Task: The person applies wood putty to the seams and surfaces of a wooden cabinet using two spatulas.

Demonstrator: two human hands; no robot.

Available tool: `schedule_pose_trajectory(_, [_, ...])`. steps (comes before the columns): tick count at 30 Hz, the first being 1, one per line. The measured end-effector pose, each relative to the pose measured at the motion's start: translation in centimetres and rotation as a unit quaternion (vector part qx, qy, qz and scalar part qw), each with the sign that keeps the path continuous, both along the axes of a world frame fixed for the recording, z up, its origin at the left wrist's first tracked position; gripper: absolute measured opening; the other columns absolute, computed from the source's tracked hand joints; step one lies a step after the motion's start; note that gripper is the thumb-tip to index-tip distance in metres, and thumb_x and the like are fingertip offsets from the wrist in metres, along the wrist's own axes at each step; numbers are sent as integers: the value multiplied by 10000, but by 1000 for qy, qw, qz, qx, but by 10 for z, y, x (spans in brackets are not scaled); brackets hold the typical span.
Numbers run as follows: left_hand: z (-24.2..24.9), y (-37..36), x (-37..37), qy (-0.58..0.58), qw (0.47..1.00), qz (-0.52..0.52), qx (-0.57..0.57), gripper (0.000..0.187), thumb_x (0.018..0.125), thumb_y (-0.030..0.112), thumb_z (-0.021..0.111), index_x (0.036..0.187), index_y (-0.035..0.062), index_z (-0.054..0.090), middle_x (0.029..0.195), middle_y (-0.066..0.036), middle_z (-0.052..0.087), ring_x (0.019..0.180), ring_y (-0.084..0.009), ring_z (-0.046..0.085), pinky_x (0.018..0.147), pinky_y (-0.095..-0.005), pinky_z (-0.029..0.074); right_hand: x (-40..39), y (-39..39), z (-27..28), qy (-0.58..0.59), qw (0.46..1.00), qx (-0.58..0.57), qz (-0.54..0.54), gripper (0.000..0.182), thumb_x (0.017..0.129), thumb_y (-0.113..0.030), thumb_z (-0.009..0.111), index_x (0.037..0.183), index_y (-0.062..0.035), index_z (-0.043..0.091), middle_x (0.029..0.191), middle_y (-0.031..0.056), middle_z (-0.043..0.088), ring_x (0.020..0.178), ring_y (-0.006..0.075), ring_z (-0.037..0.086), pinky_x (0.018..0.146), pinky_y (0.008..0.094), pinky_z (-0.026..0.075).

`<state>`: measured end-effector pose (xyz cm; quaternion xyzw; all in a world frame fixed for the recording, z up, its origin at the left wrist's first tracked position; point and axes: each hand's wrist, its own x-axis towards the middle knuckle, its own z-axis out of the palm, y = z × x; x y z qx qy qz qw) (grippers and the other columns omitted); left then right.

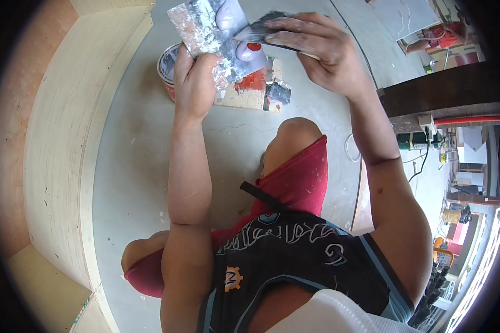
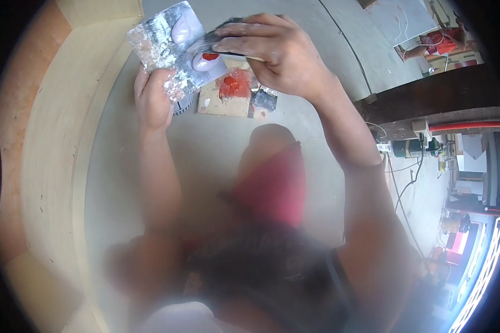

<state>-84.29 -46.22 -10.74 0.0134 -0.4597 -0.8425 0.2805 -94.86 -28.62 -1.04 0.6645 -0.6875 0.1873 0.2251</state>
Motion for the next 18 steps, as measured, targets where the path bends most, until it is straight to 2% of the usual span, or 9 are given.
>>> schedule_pose_trajectory(2, [1,1,1,-6,996,21,-88,327,774,28,453,1088,-49,498,936,-66,584,780,-112,541,717,-249,452,7,-12,8,25,999,20,5,398,598,64,591,934,-131,679,985,32,658,922,223,597,768,337,483])
schedule_pose_trajectory(3, [0,0,4,-30,989,41,-139,359,762,38,464,1110,-40,504,964,-75,567,760,-118,535,635,-230,444,12,-18,13,6,999,45,20,367,608,11,605,943,-118,679,984,46,660,922,237,604,796,347,476])
schedule_pose_trajectory(6, [15,1,17,-15,988,75,-135,355,749,44,482,1091,-47,509,917,-57,568,767,-111,523,670,-243,438,24,-27,24,-26,995,99,10,342,616,-61,629,949,-117,679,975,59,664,917,249,615,814,351,478])
schedule_pose_trajectory(9, [9,-3,21,-63,974,125,-176,344,740,50,494,1069,-47,515,891,-48,565,781,-114,520,694,-250,434,20,-30,12,-26,992,122,30,343,602,-44,625,935,-105,681,957,58,668,914,239,617,806,342,482])
schedule_pose_trajectory(11, [4,-5,22,-62,968,143,-195,326,758,37,473,1070,-45,513,900,-48,576,770,-113,524,696,-248,435,11,-23,-12,-47,989,134,47,421,623,143,533,933,-99,684,1014,44,660,949,245,599,836,360,461])
schedule_pose_trajectory(13, [-3,-8,20,-62,962,161,-214,309,775,24,453,1072,-42,510,910,-48,587,759,-113,529,698,-247,436,13,-18,-19,-62,986,148,43,419,619,142,536,920,-107,687,995,31,665,943,240,600,835,354,458])
schedule_pose_trajectory(15, [-7,-15,14,34,980,170,-93,310,776,22,464,1080,-21,506,957,-53,575,810,-121,528,737,-255,429,11,-12,-26,-72,984,159,33,435,590,157,533,920,-86,680,975,45,665,959,242,598,859,364,443])
schedule_pose_trajectory(16, [-4,-20,16,37,979,178,-95,310,776,22,464,1080,-21,506,957,-53,575,810,-121,528,737,-255,429,6,-7,-32,-68,985,156,40,435,590,157,533,920,-86,680,975,45,665,959,242,598,859,364,443])
schedule_pose_trajectory(18, [3,-29,20,52,983,167,51,296,771,16,477,1064,-13,503,998,-68,560,835,-128,520,753,-264,426,-6,-2,-45,-159,987,25,16,326,645,69,663,932,-88,666,970,50,665,904,193,613,781,332,465])
